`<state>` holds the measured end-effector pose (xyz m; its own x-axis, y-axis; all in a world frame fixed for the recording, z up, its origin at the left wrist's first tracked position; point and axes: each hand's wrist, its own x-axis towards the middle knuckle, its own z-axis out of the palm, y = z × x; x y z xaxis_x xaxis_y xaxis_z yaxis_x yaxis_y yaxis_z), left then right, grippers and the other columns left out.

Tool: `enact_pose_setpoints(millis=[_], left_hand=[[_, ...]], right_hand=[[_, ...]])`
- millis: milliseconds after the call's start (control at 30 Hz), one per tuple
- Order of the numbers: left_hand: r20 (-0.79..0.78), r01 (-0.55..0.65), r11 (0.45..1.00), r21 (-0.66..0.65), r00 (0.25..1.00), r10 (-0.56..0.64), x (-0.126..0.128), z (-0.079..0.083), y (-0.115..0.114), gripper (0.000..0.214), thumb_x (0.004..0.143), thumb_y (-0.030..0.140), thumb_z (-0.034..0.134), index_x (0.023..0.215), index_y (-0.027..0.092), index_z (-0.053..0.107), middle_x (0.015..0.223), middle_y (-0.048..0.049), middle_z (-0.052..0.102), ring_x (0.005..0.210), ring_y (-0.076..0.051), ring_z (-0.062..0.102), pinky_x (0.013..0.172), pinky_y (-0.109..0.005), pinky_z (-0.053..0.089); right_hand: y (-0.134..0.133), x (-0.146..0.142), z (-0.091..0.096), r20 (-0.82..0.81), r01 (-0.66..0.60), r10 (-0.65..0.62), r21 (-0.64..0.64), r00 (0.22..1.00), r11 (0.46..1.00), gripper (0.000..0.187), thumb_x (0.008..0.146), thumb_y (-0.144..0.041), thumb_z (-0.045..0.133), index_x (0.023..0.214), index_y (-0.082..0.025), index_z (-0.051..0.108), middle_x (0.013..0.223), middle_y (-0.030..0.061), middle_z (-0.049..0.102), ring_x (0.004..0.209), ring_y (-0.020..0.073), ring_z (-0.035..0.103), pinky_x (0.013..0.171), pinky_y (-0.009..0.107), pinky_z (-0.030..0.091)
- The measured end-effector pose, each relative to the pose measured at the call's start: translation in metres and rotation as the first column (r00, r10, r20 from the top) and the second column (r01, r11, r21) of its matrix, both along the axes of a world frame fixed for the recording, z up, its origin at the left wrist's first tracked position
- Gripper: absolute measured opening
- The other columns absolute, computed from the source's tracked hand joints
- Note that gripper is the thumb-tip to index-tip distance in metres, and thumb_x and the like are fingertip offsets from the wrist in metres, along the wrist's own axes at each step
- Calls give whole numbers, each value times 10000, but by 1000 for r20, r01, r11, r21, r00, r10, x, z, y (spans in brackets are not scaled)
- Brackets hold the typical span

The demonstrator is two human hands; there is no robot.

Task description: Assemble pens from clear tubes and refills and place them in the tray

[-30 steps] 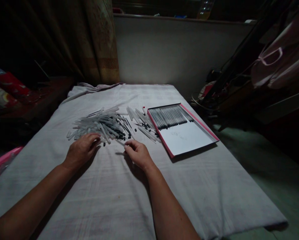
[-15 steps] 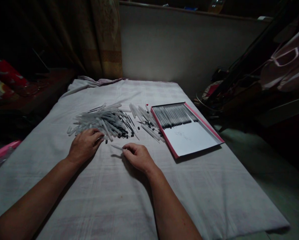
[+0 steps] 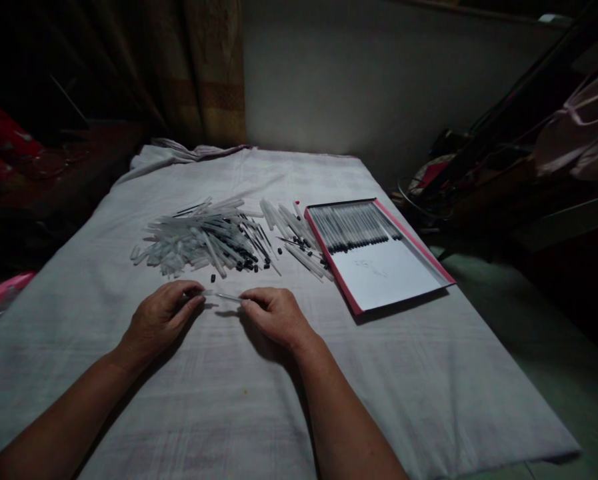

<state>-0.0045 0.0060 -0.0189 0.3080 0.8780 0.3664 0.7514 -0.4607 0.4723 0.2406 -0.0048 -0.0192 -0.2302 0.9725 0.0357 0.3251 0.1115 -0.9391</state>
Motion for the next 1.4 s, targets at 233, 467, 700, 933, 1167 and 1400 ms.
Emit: enact_pose_setpoints(millis=[233, 467, 700, 933, 1167, 1400], left_hand=[[-5, 51, 998, 28, 999, -51, 1, 1, -3, 199, 953, 372, 508, 1004, 226, 634, 952, -59, 732, 893, -219, 681, 825, -339, 539], [-22, 54, 998, 38, 998, -53, -2, -1, -2, 199, 964, 362, 506, 1010, 215, 632, 958, -63, 737, 901, -219, 685, 831, -334, 537], [-14, 155, 984, 88, 988, -154, 4, 0, -5, 208, 971, 338, 541, 1042, 184, 662, 926, -60, 744, 845, -188, 694, 780, -290, 537], [11, 274, 961, 50, 962, -274, 5, 0, -5, 245, 980, 351, 544, 1049, 186, 710, 889, -51, 760, 786, -168, 695, 714, -266, 525], [73, 270, 962, 37, 959, -272, 8, -2, -6, 236, 977, 342, 550, 995, 186, 727, 841, -46, 761, 738, -160, 693, 679, -259, 523], [124, 270, 963, 14, 955, -269, 8, -2, -5, 210, 958, 324, 570, 978, 195, 734, 819, -42, 753, 728, -155, 687, 680, -251, 525]], right_hand=[[-2, 0, 7, 118, -26, 25, 6, 993, 1000, 224, 851, -268, 611, 951, -254, 811, 925, 41, 801, 862, 240, 734, 806, 357, 532], [0, 2, 6, 120, -16, 14, 11, 993, 1000, 232, 857, -267, 610, 969, -240, 812, 954, 56, 800, 882, 248, 738, 803, 350, 533], [-1, 2, 11, 182, -84, 87, -26, 979, 996, 231, 867, -265, 615, 994, -224, 802, 943, 39, 797, 886, 216, 730, 793, 303, 523], [-2, 4, 14, 229, -170, 171, -24, 958, 985, 228, 890, -245, 610, 1016, -224, 799, 956, 33, 794, 904, 190, 720, 782, 257, 504], [-1, 0, 14, 357, -212, 188, 28, 915, 977, 222, 914, -249, 606, 1019, -216, 799, 898, 49, 789, 822, 171, 711, 743, 241, 471], [-1, -5, 10, 390, -212, 167, 75, 906, 974, 213, 919, -260, 592, 953, -212, 796, 836, 45, 777, 763, 157, 690, 700, 236, 438]])
